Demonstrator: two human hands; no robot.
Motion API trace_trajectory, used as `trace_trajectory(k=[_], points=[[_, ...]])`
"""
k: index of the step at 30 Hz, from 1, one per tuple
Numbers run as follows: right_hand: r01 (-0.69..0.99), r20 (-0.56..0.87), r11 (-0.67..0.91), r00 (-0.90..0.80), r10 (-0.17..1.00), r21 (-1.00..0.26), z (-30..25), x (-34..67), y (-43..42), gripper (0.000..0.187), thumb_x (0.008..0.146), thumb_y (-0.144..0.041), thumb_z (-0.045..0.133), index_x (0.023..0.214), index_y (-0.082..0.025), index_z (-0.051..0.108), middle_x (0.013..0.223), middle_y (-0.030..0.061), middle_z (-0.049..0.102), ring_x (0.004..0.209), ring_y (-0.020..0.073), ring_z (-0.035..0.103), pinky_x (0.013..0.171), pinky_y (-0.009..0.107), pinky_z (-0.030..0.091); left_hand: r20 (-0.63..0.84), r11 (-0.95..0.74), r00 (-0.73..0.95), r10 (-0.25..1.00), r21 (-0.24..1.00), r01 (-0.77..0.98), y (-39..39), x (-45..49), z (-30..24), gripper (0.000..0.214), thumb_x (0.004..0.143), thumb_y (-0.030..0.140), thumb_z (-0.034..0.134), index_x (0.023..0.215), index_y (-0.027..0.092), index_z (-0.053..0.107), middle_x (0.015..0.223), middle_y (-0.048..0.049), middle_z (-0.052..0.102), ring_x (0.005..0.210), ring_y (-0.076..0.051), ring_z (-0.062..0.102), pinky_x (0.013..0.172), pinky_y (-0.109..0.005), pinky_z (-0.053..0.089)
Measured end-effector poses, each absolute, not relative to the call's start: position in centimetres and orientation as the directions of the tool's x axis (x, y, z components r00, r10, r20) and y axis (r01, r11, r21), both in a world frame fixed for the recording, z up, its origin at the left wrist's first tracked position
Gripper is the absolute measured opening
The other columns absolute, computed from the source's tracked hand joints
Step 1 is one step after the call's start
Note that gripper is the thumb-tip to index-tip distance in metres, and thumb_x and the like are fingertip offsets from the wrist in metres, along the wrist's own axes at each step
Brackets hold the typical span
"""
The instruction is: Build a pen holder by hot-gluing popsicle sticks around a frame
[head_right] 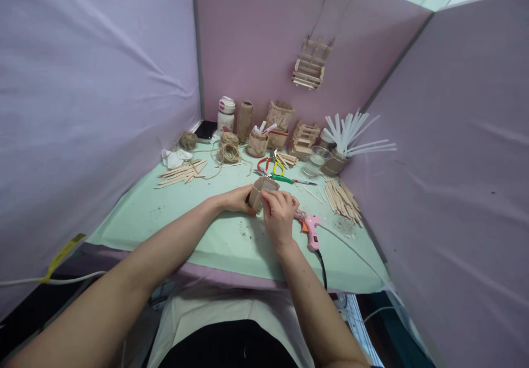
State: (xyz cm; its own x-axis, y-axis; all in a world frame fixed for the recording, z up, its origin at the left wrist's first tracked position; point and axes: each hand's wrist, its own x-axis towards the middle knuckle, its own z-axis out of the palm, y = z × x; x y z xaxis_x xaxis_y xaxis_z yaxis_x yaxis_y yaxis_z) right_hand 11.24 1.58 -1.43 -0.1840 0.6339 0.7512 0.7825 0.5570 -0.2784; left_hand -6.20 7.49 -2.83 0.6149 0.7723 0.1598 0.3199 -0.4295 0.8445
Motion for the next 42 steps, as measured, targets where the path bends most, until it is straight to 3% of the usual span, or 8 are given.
trace_trajectory(k=[8, 11, 16, 22, 33, 42], points=[[0.768, 0.769, 0.580, -0.189, 0.610, -0.271, -1.7, 11.2, 1.7, 0.017, 0.091, -0.026, 0.051, 0.096, -0.024, 0.067, 0.091, 0.0047, 0.069, 0.095, 0.0214, 0.055, 0.088, 0.039, 0.032, 0.177, -0.435, 0.602, 0.779, 0.843, 0.315, 7.6, -6.2, -3.4, 0.077, 0.054, 0.028, 0.079, 0.123, 0.015, 0.048, 0.115, -0.0069, 0.060, 0.104, -0.026, 0.055, 0.087, -0.035, 0.045], [0.754, 0.794, 0.603, -0.189, 0.578, -0.260, -1.8, 11.3, 1.5, 0.019, 0.090, -0.026, 0.051, 0.106, -0.024, 0.063, 0.103, 0.0068, 0.066, 0.101, 0.0222, 0.055, 0.091, 0.040, 0.034, 0.167, -0.419, 0.603, 0.780, 0.855, 0.306, 7.5, -6.3, -3.2, 0.083, 0.053, 0.028, 0.080, 0.127, 0.015, 0.045, 0.116, -0.0079, 0.060, 0.103, -0.025, 0.056, 0.085, -0.034, 0.046], [0.722, 0.793, 0.564, -0.036, 0.608, -0.400, -2.9, 11.6, 1.5, 0.060, 0.083, -0.036, 0.058, 0.137, -0.022, 0.037, 0.126, 0.0156, 0.048, 0.117, 0.0292, 0.047, 0.096, 0.049, 0.037, 0.169, -0.420, 0.624, 0.763, 0.863, 0.280, 7.6, -6.4, -3.4, 0.087, 0.050, 0.027, 0.082, 0.127, 0.014, 0.044, 0.117, -0.0104, 0.060, 0.105, -0.026, 0.056, 0.086, -0.035, 0.046], [0.623, 0.662, 0.538, -0.042, 0.749, -0.568, -5.1, 11.8, 2.6, 0.086, 0.076, -0.035, 0.065, 0.146, -0.018, 0.017, 0.137, 0.0200, 0.039, 0.125, 0.0320, 0.041, 0.102, 0.053, 0.036, 0.218, -0.443, 0.624, 0.751, 0.866, 0.232, 7.8, -6.3, -3.8, 0.083, 0.050, 0.023, 0.084, 0.124, 0.016, 0.047, 0.120, -0.0116, 0.059, 0.108, -0.028, 0.055, 0.089, -0.036, 0.046], [0.502, 0.506, 0.464, -0.061, 0.861, -0.730, -5.8, 11.2, 3.0, 0.096, 0.074, -0.035, 0.067, 0.148, -0.018, 0.009, 0.133, 0.0170, 0.049, 0.120, 0.0299, 0.049, 0.102, 0.052, 0.037, 0.239, -0.429, 0.663, 0.709, 0.893, 0.137, 7.9, -6.1, -3.4, 0.084, 0.051, 0.016, 0.080, 0.129, 0.016, 0.048, 0.119, -0.0123, 0.061, 0.107, -0.030, 0.056, 0.089, -0.038, 0.046], [0.488, 0.485, 0.432, -0.019, 0.874, -0.759, -5.8, 11.2, 3.3, 0.097, 0.074, -0.038, 0.070, 0.147, -0.020, 0.010, 0.132, 0.0170, 0.050, 0.120, 0.0303, 0.050, 0.101, 0.051, 0.038, 0.183, -0.361, 0.585, 0.790, 0.911, 0.202, 8.6, -6.5, -3.6, 0.083, 0.051, 0.021, 0.082, 0.127, 0.015, 0.049, 0.117, -0.0134, 0.061, 0.105, -0.030, 0.057, 0.088, -0.040, 0.046]])
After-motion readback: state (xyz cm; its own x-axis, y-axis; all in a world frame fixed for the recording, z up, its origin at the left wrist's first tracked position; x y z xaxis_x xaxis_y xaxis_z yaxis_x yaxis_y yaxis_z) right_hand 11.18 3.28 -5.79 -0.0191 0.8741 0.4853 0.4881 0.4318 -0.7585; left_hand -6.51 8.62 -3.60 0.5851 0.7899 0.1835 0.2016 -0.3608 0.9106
